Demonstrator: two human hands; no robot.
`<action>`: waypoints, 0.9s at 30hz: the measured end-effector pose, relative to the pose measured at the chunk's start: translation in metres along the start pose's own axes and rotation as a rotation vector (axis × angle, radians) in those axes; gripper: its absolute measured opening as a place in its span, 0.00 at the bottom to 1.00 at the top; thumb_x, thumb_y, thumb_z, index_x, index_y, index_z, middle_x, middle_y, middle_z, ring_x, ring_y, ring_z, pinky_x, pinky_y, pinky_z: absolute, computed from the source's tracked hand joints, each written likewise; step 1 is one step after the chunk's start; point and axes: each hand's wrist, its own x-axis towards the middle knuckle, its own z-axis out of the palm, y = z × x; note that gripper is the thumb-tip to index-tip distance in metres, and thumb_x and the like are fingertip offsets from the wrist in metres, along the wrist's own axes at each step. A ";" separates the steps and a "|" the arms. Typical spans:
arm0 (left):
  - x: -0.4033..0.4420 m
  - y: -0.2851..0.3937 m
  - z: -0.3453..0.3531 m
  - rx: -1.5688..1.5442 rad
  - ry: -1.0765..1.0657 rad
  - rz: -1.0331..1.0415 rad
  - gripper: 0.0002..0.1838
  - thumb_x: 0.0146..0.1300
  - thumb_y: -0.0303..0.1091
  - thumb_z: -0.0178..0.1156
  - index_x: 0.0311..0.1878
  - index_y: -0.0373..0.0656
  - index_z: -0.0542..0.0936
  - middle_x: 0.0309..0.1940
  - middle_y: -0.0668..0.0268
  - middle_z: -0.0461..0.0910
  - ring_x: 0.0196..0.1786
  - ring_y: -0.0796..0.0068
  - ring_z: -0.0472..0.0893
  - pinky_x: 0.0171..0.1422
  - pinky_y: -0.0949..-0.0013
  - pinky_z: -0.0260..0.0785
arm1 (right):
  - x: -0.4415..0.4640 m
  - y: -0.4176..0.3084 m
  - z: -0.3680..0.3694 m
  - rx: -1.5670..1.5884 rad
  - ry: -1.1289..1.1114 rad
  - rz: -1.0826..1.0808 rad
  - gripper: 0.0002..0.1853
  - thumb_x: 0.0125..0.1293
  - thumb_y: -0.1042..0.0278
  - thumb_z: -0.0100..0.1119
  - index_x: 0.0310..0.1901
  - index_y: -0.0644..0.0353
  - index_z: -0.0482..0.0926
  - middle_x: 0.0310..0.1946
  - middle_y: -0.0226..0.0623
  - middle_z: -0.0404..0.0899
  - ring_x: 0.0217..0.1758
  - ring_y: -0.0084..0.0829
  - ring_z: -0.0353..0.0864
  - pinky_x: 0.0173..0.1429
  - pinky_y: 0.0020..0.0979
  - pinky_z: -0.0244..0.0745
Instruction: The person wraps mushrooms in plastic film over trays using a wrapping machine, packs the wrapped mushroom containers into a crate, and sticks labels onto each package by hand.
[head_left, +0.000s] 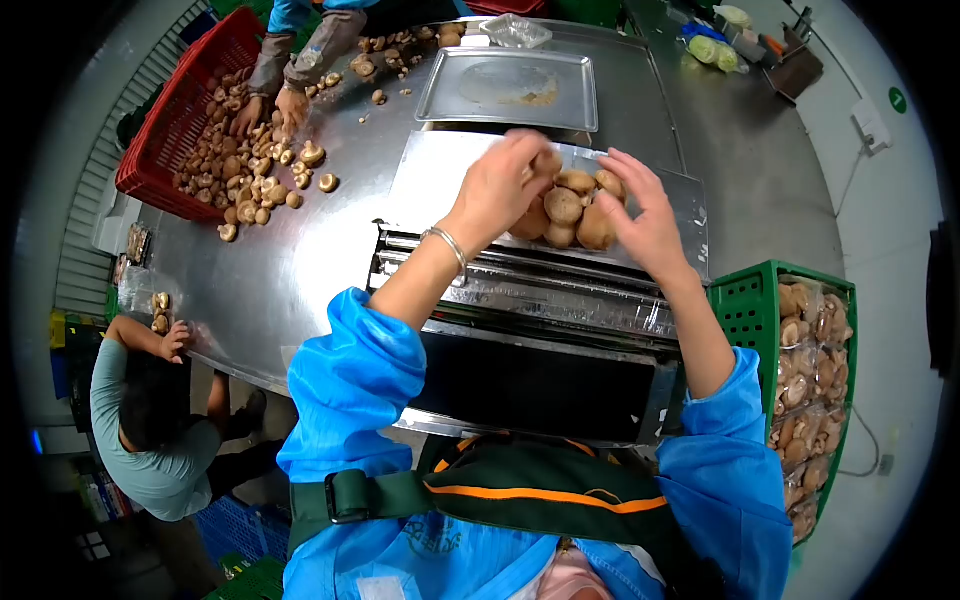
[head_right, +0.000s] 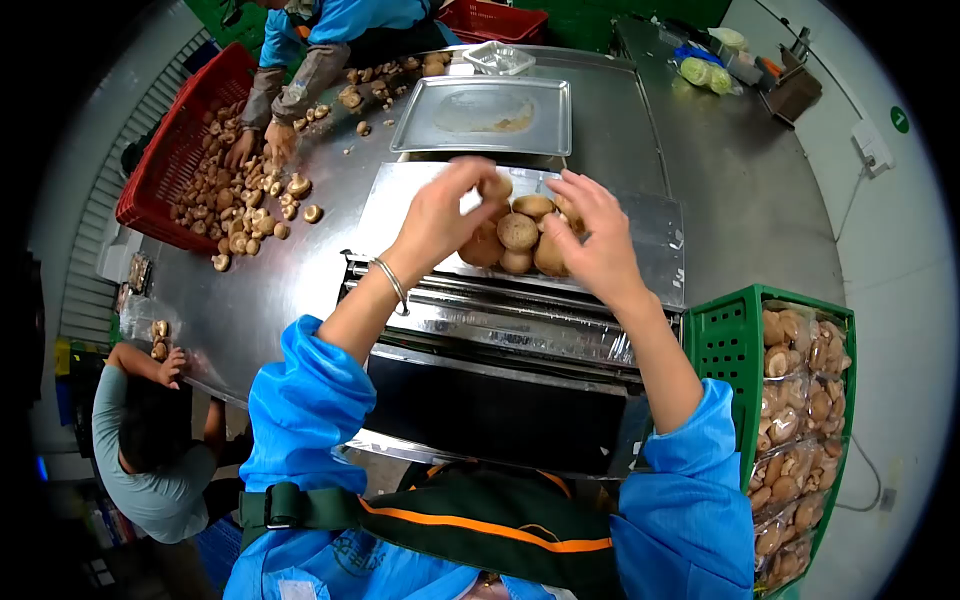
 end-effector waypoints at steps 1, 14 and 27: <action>-0.010 -0.001 -0.001 0.075 -0.173 -0.150 0.12 0.49 0.28 0.60 0.38 0.41 0.72 0.32 0.59 0.77 0.37 0.56 0.76 0.41 0.62 0.69 | 0.001 0.004 0.005 -0.079 -0.081 -0.021 0.20 0.55 0.60 0.57 0.50 0.55 0.73 0.53 0.40 0.69 0.60 0.41 0.63 0.62 0.40 0.56; -0.035 -0.011 0.009 0.114 -0.065 -0.127 0.20 0.56 0.31 0.55 0.52 0.37 0.67 0.44 0.55 0.75 0.53 0.51 0.68 0.55 0.56 0.61 | -0.012 0.008 0.006 -0.371 -0.195 -0.045 0.30 0.51 0.56 0.55 0.57 0.53 0.64 0.57 0.44 0.63 0.64 0.46 0.55 0.66 0.43 0.48; -0.132 0.009 -0.066 0.756 -0.119 -0.292 0.18 0.51 0.45 0.60 0.33 0.37 0.80 0.33 0.57 0.73 0.43 0.60 0.67 0.52 0.58 0.54 | -0.129 -0.014 -0.075 -0.832 -0.154 0.568 0.17 0.53 0.50 0.58 0.26 0.58 0.80 0.30 0.41 0.74 0.39 0.39 0.69 0.44 0.41 0.60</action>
